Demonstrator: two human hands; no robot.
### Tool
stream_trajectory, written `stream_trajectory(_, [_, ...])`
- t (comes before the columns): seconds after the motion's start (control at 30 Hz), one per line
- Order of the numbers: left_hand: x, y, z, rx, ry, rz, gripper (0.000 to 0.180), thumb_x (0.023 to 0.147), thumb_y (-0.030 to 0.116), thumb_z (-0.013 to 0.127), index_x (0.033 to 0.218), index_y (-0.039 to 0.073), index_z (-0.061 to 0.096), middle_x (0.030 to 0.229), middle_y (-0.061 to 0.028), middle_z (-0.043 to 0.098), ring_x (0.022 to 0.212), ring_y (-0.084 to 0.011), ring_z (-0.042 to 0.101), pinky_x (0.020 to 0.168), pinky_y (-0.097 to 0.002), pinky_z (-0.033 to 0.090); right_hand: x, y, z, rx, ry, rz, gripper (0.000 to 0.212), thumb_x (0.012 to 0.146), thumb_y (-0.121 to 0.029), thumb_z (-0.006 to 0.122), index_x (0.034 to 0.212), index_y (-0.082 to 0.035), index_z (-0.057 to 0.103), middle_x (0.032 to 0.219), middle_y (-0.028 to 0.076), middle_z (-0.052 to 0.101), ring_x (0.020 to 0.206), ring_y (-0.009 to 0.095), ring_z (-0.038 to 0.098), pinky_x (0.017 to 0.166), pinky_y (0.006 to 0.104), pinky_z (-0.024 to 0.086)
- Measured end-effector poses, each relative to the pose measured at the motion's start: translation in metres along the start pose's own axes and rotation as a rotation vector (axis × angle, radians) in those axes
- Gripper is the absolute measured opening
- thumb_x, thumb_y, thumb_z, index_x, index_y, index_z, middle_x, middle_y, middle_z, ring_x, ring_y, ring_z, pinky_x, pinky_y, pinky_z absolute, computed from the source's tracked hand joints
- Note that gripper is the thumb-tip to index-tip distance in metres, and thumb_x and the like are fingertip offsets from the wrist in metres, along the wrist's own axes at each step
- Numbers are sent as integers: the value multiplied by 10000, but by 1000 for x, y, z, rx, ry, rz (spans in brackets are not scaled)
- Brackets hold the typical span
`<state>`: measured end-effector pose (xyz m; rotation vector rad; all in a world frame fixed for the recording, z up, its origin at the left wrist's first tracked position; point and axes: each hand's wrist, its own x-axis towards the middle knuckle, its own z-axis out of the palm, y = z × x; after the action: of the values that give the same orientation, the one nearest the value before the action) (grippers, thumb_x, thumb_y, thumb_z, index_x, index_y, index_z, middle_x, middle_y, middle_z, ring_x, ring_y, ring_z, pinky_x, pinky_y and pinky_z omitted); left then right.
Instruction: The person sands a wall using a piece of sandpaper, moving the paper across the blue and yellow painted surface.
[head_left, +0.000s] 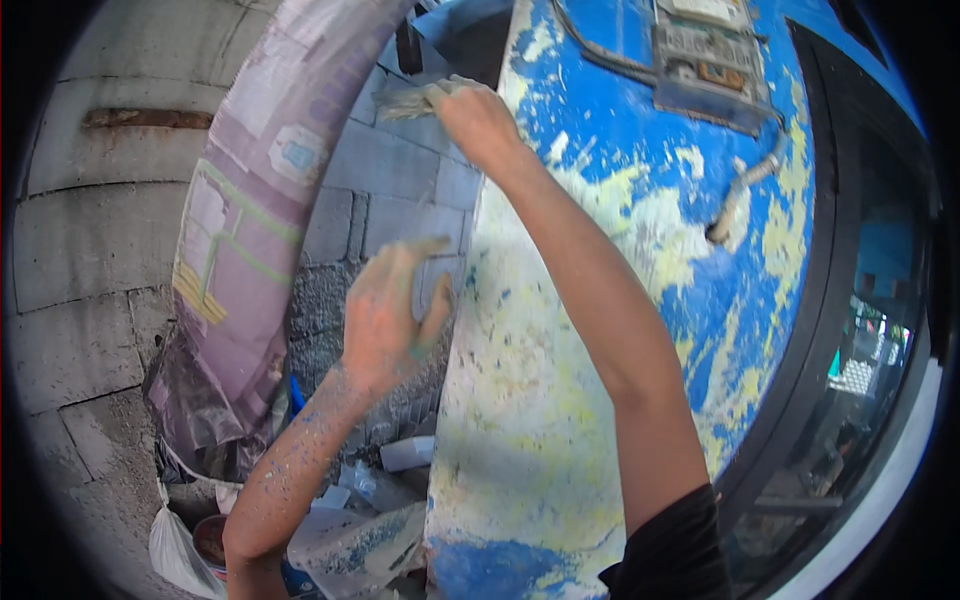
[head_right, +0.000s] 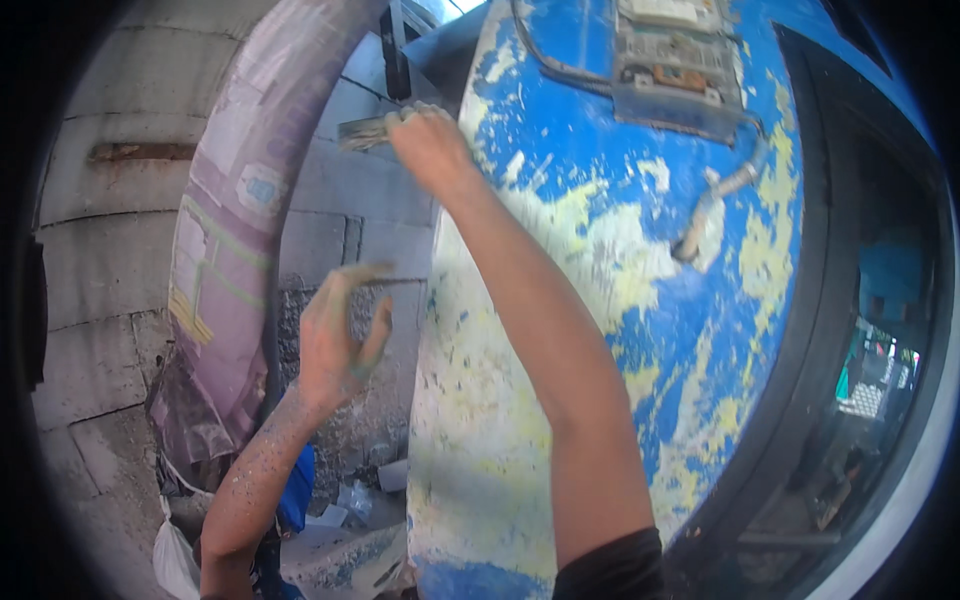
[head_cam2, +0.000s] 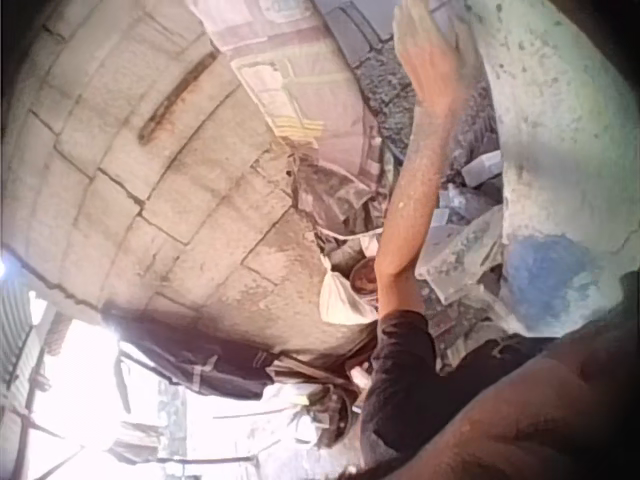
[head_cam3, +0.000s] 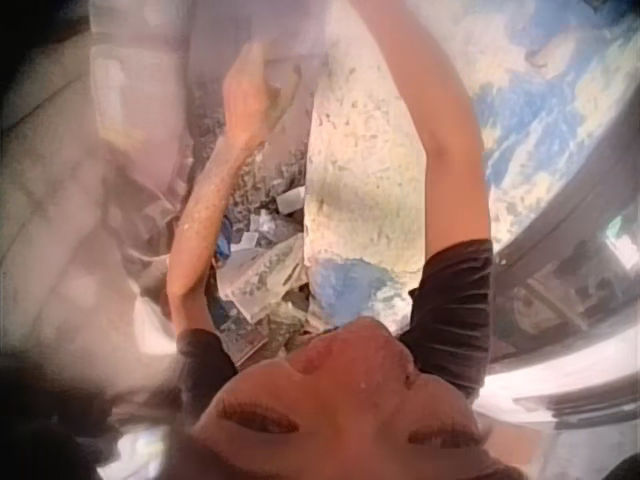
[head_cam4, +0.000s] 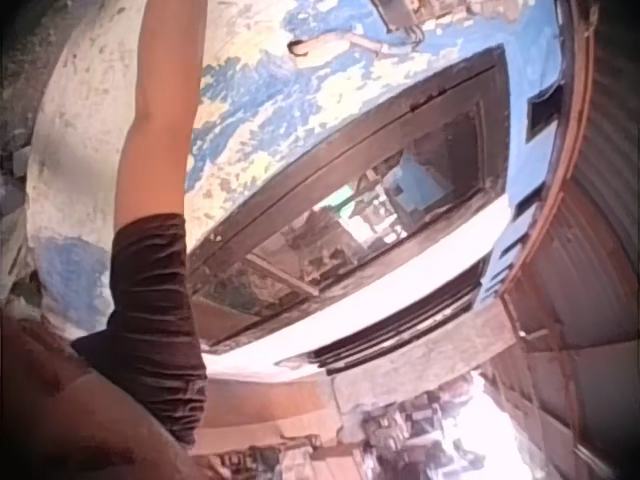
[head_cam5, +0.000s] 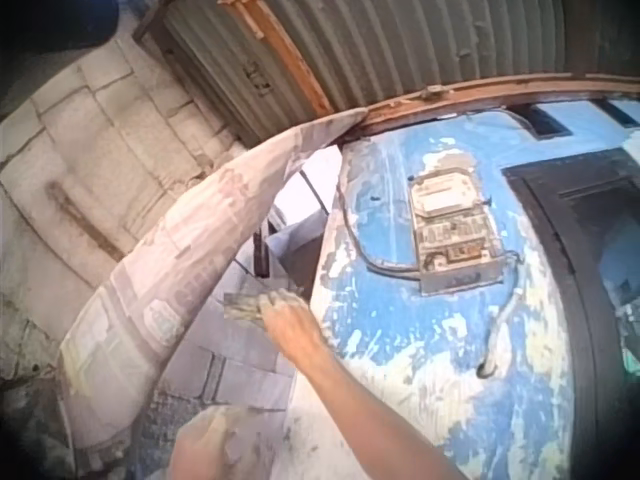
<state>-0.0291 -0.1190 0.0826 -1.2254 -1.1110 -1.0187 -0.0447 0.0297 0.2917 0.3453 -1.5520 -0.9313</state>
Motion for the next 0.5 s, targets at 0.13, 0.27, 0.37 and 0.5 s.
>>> stream_trajectory(0.13, [-32, 16, 2, -33, 54, -104, 418, 750, -60, 618, 1132, 4, 461, 1132, -179, 557, 1064, -337, 549, 882, -386, 453, -83, -77, -70, 423, -111, 344, 185, 851, -115, 529, 1005, -14, 551, 848, 223, 600, 829, 412, 585, 691, 455, 474])
stream_trajectory(0.27, [-87, 64, 8, -276, -56, -360, 355, 810, 14, 626, 1111, 17, 439, 1142, -182, 557, 1085, -343, 549, 896, -398, 451, -165, -146, -142, 418, -358, 699, 253, 852, -82, 530, 1090, 3, 529, 817, 220, 605, 799, 394, 601, 681, 445, 485])
stream_trajectory(0.37, [-122, 90, 12, -621, -259, -540, 296, 845, 77, 619, 1081, 29, 447, 1152, -183, 557, 1092, -339, 558, 898, -395, 458, -221, -174, -175, 593, -145, 927, 312, 879, -119, 505, 1154, 26, 527, 865, 252, 625, 773, 404, 607, 681, 431, 490])
stream_trajectory(0.5, [-149, 112, 0, -513, -494, -421, 274, 851, 93, 612, 1066, 37, 452, 1139, -177, 569, 1076, -339, 571, 902, -391, 465, -278, -181, -203, 462, -62, 1181, 280, 876, -116, 510, 1096, 47, 566, 889, 271, 624, 750, 419, 609, 680, 426, 489])
